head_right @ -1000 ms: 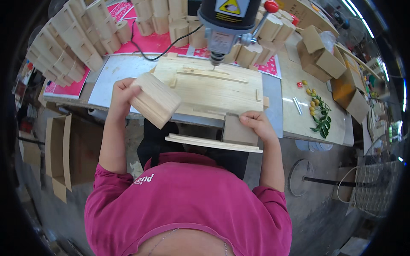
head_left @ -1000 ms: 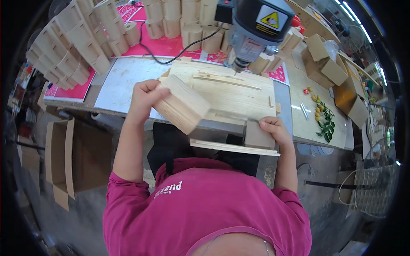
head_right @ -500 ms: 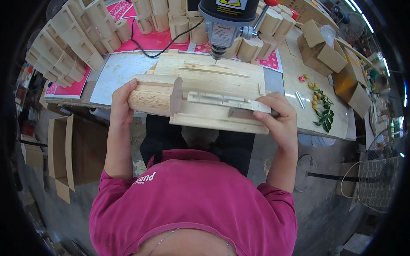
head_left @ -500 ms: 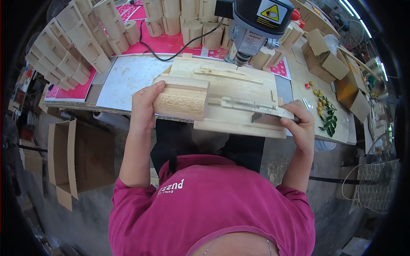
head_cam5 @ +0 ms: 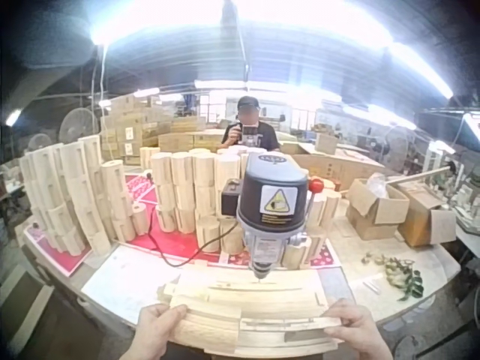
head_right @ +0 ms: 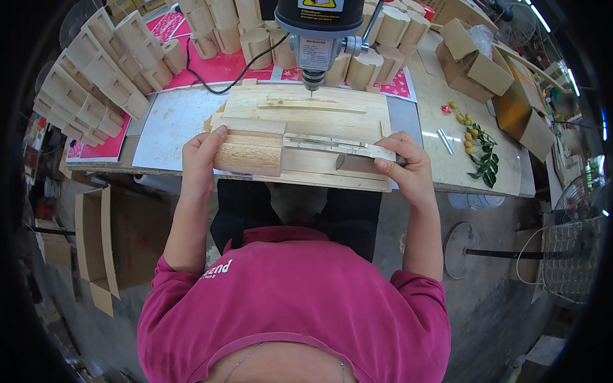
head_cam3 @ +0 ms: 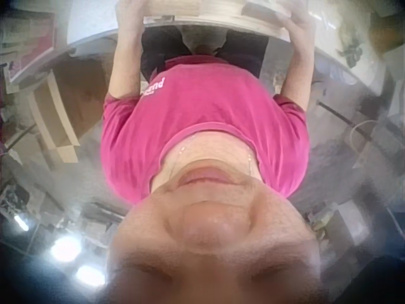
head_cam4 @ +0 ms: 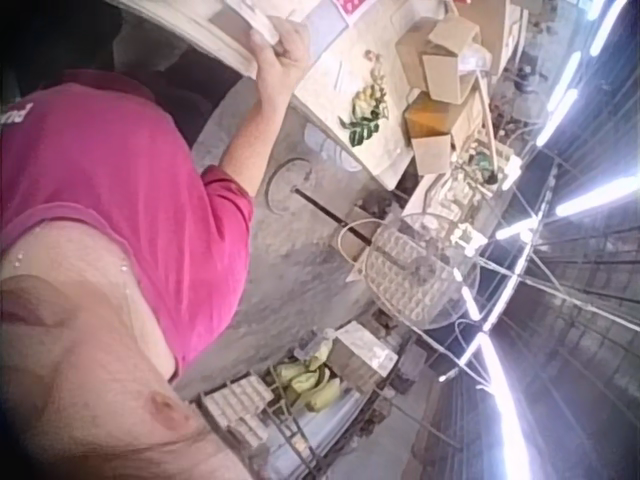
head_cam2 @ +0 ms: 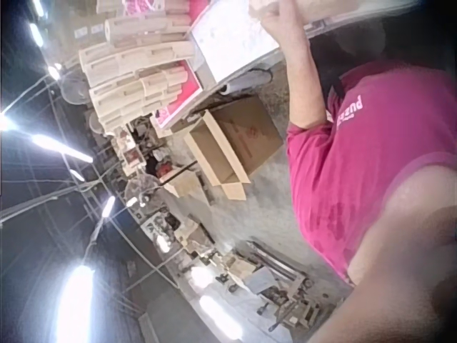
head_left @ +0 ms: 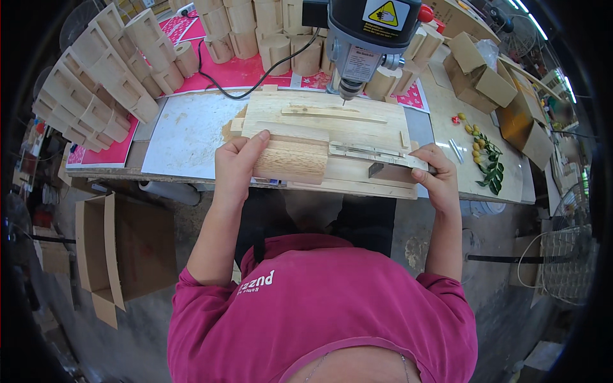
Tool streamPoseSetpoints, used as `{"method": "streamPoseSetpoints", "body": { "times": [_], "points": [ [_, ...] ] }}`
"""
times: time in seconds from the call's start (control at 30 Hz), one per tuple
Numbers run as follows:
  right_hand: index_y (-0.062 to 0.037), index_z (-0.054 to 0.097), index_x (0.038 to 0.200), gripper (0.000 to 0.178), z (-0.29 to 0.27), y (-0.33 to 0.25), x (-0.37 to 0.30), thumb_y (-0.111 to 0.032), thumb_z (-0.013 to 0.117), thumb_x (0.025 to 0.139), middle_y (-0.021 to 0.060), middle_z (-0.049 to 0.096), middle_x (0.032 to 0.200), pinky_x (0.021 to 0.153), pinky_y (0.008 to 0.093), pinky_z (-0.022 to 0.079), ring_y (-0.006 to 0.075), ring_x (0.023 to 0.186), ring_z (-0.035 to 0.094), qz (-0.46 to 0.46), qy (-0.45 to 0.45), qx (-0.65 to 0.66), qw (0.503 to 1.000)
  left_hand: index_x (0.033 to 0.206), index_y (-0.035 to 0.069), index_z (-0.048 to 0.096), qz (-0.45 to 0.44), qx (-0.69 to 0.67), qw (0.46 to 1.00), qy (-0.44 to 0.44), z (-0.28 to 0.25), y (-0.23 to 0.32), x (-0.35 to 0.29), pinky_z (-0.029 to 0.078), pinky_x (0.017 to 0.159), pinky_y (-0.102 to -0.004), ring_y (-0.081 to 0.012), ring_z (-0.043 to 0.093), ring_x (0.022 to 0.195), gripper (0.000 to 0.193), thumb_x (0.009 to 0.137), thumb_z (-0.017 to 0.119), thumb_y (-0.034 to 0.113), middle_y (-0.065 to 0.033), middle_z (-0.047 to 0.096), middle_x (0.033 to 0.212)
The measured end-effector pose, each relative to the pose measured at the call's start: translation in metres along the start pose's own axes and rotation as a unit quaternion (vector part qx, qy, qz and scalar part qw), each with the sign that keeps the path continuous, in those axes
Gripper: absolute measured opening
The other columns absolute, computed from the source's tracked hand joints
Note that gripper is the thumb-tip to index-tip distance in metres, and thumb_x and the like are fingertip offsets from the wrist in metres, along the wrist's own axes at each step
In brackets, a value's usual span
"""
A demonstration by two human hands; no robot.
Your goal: Using a drill press to create holes in wooden cylindrical components.
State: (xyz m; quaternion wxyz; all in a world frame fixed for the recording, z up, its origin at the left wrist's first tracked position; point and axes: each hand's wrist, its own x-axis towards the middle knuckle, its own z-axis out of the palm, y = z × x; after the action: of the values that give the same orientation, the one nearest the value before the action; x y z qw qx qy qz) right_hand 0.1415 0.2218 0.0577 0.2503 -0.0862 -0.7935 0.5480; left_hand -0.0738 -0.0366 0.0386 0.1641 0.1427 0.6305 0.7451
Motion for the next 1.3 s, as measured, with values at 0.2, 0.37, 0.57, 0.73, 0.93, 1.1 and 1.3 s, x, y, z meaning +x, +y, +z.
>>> {"method": "streamPoseSetpoints", "body": {
  "times": [0.2, 0.37, 0.57, 0.73, 0.93, 1.1, 1.3],
  "points": [
    [-0.0016, 0.065, 0.089, 0.021, -0.003, 0.003, -0.001, -0.012, 0.071, 0.071, 0.0021, 0.055, 0.084, 0.070, 0.0227, 0.038, 0.0115, 0.081, 0.049, 0.013, -0.004, 0.001, 1.000, 0.053, 0.007, 0.055, -0.028, 0.014, 0.999, -0.026, 0.012, -0.006, 0.001, 0.025, 0.044, -0.0206, -0.0019, 0.034, 0.047, 0.034, 0.080, 0.066, 0.025, 0.0056, 0.045, 0.050],
    [-0.0019, 0.066, 0.088, 0.020, 0.008, 0.014, 0.008, -0.011, 0.071, 0.071, 0.0019, 0.055, 0.081, 0.068, 0.0225, 0.038, 0.0109, 0.079, 0.049, 0.006, -0.016, -0.026, 1.000, 0.065, 0.003, 0.059, -0.072, 0.001, 0.992, -0.100, 0.031, -0.011, -0.007, 0.028, 0.046, -0.0200, -0.0029, 0.037, 0.051, 0.035, 0.083, 0.061, 0.033, 0.0029, 0.049, 0.058],
    [-0.0021, 0.066, 0.089, 0.020, 0.016, 0.046, 0.029, -0.009, 0.071, 0.070, 0.0022, 0.056, 0.080, 0.067, 0.0231, 0.039, 0.0109, 0.077, 0.051, 0.016, 0.002, -0.037, 0.999, 0.083, -0.005, 0.060, -0.046, 0.095, 0.973, -0.204, 0.034, -0.034, 0.021, 0.040, 0.061, -0.0240, -0.0114, 0.050, 0.064, 0.048, 0.087, 0.052, 0.042, -0.0032, 0.055, 0.066],
    [-0.0021, 0.064, 0.095, 0.029, 0.025, 0.069, 0.049, -0.004, 0.072, 0.068, 0.0032, 0.058, 0.082, 0.069, 0.0263, 0.042, 0.0141, 0.078, 0.054, 0.027, 0.039, -0.085, 0.995, 0.110, -0.004, 0.054, 0.109, 0.208, 0.954, -0.187, 0.035, -0.068, 0.041, 0.044, 0.070, -0.0322, -0.0215, 0.057, 0.080, 0.053, 0.077, 0.065, 0.035, -0.0123, 0.058, 0.088],
    [-0.0010, 0.060, 0.100, 0.039, 0.018, 0.090, 0.062, 0.000, 0.074, 0.063, 0.0088, 0.061, 0.090, 0.075, 0.0283, 0.045, 0.0206, 0.083, 0.057, -0.034, 0.070, -0.227, 0.971, 0.120, 0.007, 0.052, 0.316, 0.429, 0.836, -0.130, 0.039, -0.092, 0.034, 0.032, 0.087, -0.0409, -0.0265, 0.049, 0.095, 0.071, 0.059, 0.075, 0.035, -0.0088, 0.056, 0.091],
    [-0.0011, 0.061, 0.099, 0.038, 0.030, 0.094, 0.084, 0.001, 0.074, 0.063, 0.0087, 0.062, 0.092, 0.078, 0.0284, 0.046, 0.0197, 0.087, 0.058, -0.018, 0.080, -0.197, 0.977, 0.115, 0.010, 0.056, 0.289, 0.467, 0.831, -0.087, 0.038, -0.102, 0.062, 0.026, 0.087, -0.0392, -0.0222, 0.046, 0.096, 0.066, 0.057, 0.077, 0.035, -0.0034, 0.057, 0.089],
    [-0.0021, 0.060, 0.101, 0.039, 0.039, 0.091, 0.088, -0.003, 0.074, 0.065, 0.0085, 0.061, 0.096, 0.079, 0.0287, 0.045, 0.0207, 0.090, 0.057, -0.005, 0.062, -0.206, 0.977, 0.105, 0.009, 0.062, 0.287, 0.483, 0.819, -0.116, 0.023, -0.098, 0.079, 0.026, 0.083, -0.0373, -0.0187, 0.049, 0.090, 0.060, 0.053, 0.078, 0.035, 0.0012, 0.059, 0.083]
  ]
}}
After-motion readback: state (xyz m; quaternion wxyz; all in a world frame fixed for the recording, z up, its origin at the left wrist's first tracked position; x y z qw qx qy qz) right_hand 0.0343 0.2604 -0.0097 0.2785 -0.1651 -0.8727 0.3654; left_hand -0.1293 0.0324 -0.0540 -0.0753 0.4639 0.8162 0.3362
